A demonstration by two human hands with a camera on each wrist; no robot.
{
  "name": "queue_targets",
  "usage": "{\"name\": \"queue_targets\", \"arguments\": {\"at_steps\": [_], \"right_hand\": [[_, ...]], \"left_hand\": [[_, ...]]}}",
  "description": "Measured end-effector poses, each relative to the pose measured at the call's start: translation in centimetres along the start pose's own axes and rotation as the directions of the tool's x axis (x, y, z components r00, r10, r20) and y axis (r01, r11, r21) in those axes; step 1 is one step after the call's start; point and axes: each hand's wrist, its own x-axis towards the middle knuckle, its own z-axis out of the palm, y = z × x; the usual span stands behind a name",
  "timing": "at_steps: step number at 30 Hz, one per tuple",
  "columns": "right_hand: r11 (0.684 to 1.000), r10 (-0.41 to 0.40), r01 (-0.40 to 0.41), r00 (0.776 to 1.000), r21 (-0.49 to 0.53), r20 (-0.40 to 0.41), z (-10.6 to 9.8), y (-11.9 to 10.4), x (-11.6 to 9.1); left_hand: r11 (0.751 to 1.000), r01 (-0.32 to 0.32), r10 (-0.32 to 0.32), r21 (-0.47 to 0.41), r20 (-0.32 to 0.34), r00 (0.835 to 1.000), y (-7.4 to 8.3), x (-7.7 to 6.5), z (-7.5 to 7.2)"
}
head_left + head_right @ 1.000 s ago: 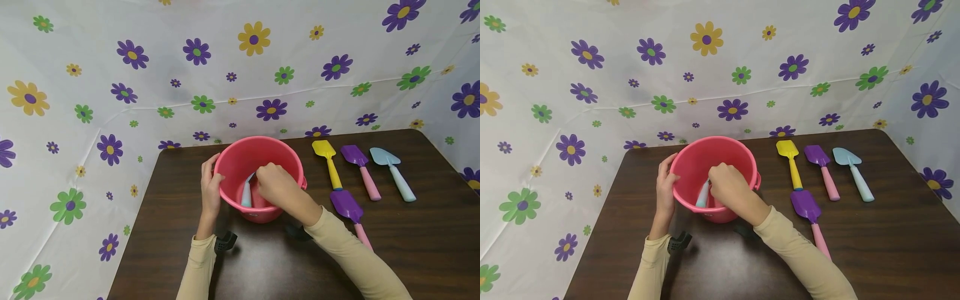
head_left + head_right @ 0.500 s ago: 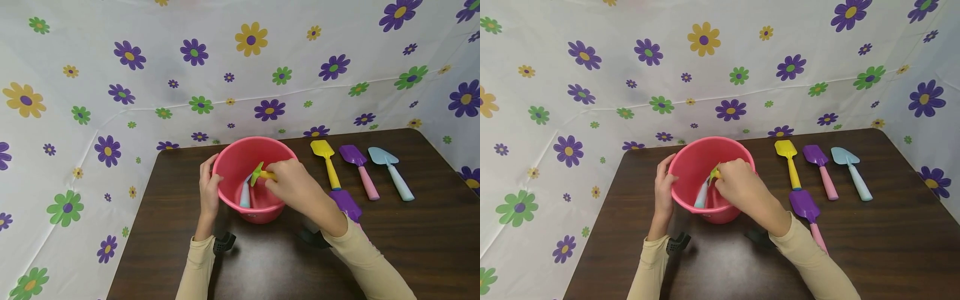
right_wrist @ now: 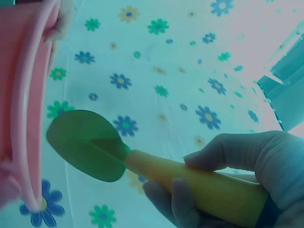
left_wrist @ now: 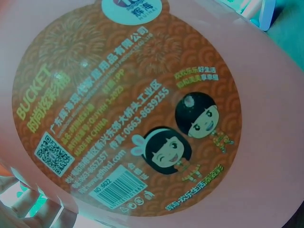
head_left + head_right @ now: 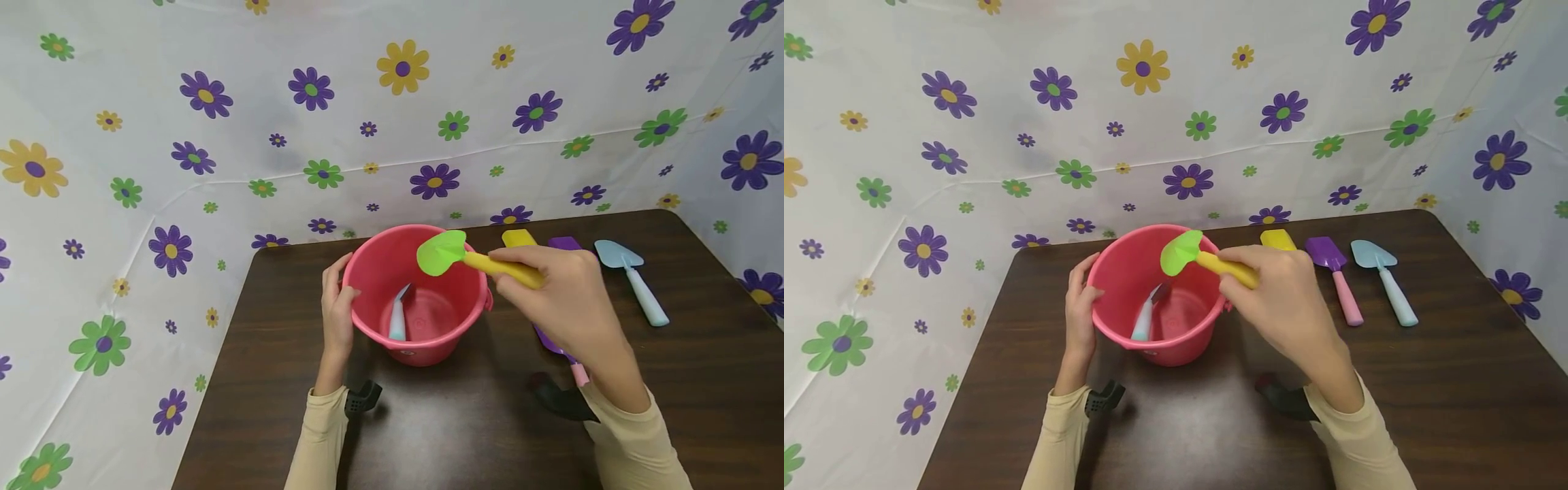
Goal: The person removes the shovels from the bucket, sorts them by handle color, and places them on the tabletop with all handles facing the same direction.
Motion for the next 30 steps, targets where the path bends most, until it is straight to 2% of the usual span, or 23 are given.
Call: {"name": "queue_targets", "arguments": {"at_steps": [4,9,16,24,27,30], "right_hand": [[0.998,0.038,-0.030,0.990,0.055,-0.137,-1.5,0.9,-1.0],[0.988,0.080,-0.040,0.957,0.146,-0.280,-3.2,2.8,-2.1],[0.965,0.258,-0.224,0.895,0.134,-0.363,-4.8,5.6,-3.5],[0.897,0.430,-0.430,0.799,0.100,-0.421,-6.2,8.0,-5.4],[0.857,0.500,-0.499,0.745,0.128,-0.442,-6.3,8.6,-6.3],[0.799,0.584,-0.576,0.674,0.172,-0.452,-6.5,9.4,-7.4]], "left_hand": [[1.000,-0.003,0.003,-0.005,0.011,1.000,-0.1,0.0,0.1],[1.000,-0.016,0.016,-0.009,0.012,1.000,0.0,0.2,0.3],[1.000,-0.010,0.011,-0.024,0.009,1.000,0.1,0.4,0.3],[1.000,0.004,-0.004,-0.023,-0.009,1.000,0.0,0.2,0.1],[1.000,0.001,-0.001,-0.026,-0.017,1.000,0.0,0.1,0.1],[1.000,0.000,0.000,-0.026,-0.018,1.000,0.0,0.0,0.1]]}}
